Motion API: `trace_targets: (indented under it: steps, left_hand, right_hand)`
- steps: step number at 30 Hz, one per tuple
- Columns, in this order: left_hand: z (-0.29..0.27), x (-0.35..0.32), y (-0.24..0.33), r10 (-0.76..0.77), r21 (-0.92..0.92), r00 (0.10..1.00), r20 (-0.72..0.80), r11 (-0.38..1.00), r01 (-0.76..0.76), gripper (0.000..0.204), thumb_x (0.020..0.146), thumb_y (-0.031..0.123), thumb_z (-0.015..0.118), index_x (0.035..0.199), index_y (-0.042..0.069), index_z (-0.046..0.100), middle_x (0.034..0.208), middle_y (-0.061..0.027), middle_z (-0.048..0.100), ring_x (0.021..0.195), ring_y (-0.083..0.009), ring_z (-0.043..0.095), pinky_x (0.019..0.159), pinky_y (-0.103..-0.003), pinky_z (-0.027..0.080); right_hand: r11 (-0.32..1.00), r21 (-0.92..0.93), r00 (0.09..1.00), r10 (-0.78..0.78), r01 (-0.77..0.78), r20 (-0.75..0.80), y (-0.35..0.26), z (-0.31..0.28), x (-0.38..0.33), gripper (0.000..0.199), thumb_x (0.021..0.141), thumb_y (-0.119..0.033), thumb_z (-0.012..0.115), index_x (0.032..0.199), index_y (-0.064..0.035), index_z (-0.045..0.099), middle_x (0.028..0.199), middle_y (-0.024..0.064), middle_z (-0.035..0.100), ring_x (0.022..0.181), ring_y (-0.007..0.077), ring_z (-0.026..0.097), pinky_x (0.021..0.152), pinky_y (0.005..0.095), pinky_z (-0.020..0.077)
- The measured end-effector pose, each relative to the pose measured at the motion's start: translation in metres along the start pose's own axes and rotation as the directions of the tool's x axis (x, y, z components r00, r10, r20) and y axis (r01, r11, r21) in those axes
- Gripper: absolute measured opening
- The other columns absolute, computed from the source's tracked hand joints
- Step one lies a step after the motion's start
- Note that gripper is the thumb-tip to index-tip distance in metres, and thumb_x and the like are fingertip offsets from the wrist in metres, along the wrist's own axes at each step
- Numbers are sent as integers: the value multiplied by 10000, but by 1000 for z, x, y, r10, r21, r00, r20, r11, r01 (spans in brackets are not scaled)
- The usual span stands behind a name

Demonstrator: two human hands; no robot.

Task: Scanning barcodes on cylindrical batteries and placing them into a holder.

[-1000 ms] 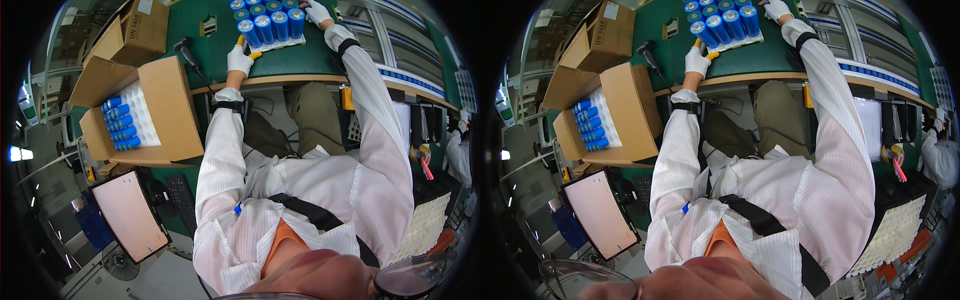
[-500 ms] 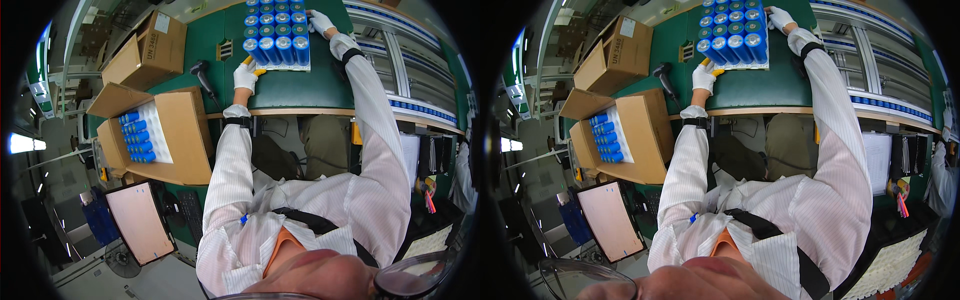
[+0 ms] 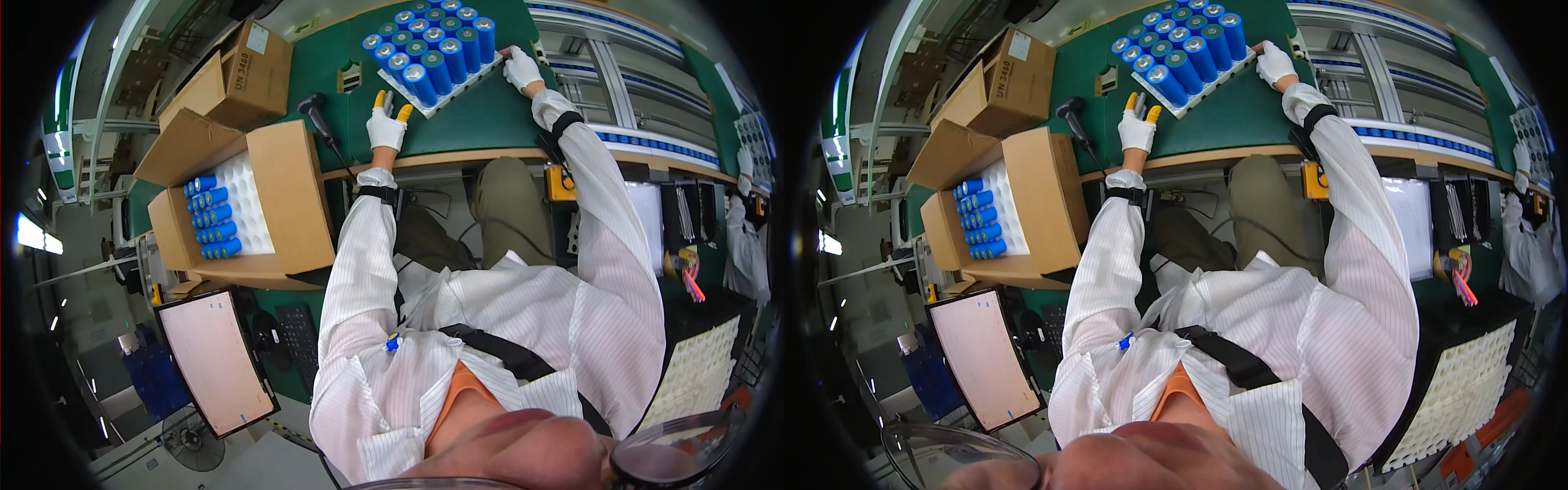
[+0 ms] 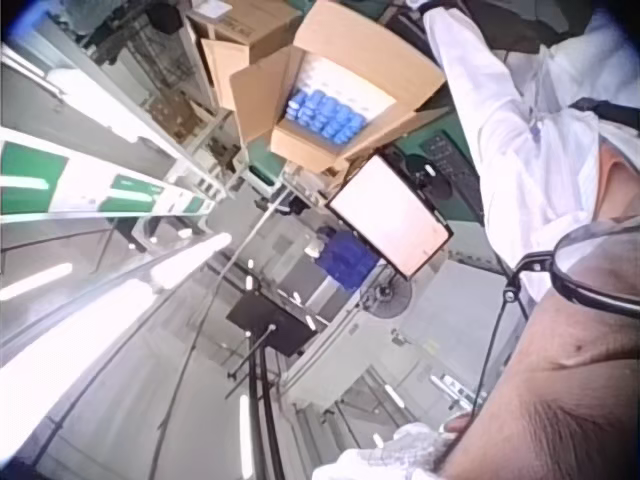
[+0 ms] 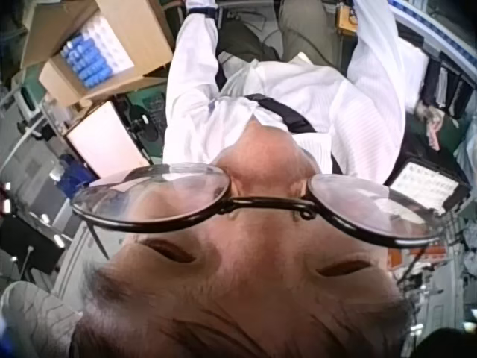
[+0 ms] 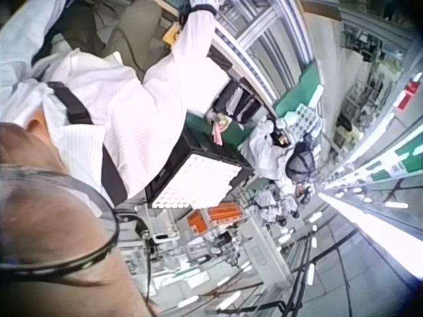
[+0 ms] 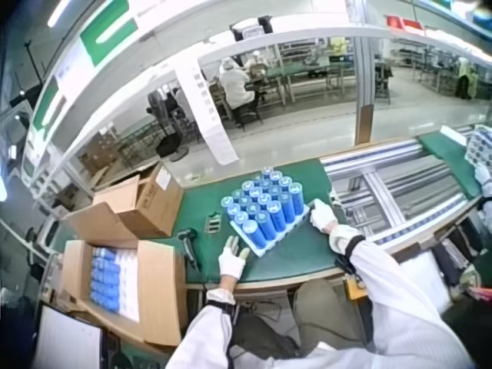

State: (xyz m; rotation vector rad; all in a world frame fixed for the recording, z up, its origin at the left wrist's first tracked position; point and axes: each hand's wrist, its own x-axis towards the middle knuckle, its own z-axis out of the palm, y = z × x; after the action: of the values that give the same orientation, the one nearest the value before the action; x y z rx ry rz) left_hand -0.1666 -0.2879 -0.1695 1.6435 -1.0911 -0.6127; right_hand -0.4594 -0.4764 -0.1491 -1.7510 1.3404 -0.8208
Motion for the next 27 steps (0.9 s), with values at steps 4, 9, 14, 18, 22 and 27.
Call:
trace_targets:
  steps: [4,9,14,18,22,27]
  left_hand:
    - [-1,-26,11,47,236,998,30,970,-53,903,695,187,900,1426,-30,418,1379,-209,562,1280,-282,552,1029,-332,463]
    - [-2,-30,17,72,262,997,-38,963,-59,729,740,64,841,1369,-48,489,1313,-219,606,1192,-280,617,958,-350,522]
    - [7,-16,10,-44,-357,980,-195,934,-29,448,824,-208,534,1266,-136,510,1209,-271,629,1099,-332,652,831,-364,595]
    - [7,-4,6,-97,-270,957,-275,963,20,410,812,-228,481,1212,-148,528,1145,-292,641,992,-325,688,770,-370,608]
    - [4,-5,3,-92,-254,944,-318,967,9,369,803,-162,558,1170,-125,575,1080,-252,679,932,-308,700,783,-350,589]
    - [3,-11,-4,-28,157,921,-389,983,96,379,748,1,753,1120,18,683,962,-132,733,842,-218,698,760,-346,558]
  right_hand:
    - [999,26,999,42,-43,31,-4,-2,-42,263,909,-68,464,1098,-38,644,827,120,691,645,216,659,622,350,518]
    - [998,41,998,41,-43,43,-9,0,-87,267,926,-52,450,1125,-9,623,817,126,681,641,198,651,613,337,518]
    - [979,150,983,113,-135,148,-19,5,-111,356,933,9,405,1246,14,574,916,135,690,668,176,653,625,272,529]
    - [928,315,969,136,-198,208,-22,1,-134,419,920,23,429,1326,7,532,1131,153,662,857,195,684,690,266,554]
    - [976,-144,984,-147,161,104,-14,-50,-175,335,928,-42,536,1255,-26,608,1290,129,623,1064,255,664,917,327,517]
    - [950,-305,990,22,-64,-137,14,-153,-279,317,891,-139,623,1191,-39,649,1165,157,666,1058,300,650,941,342,497]
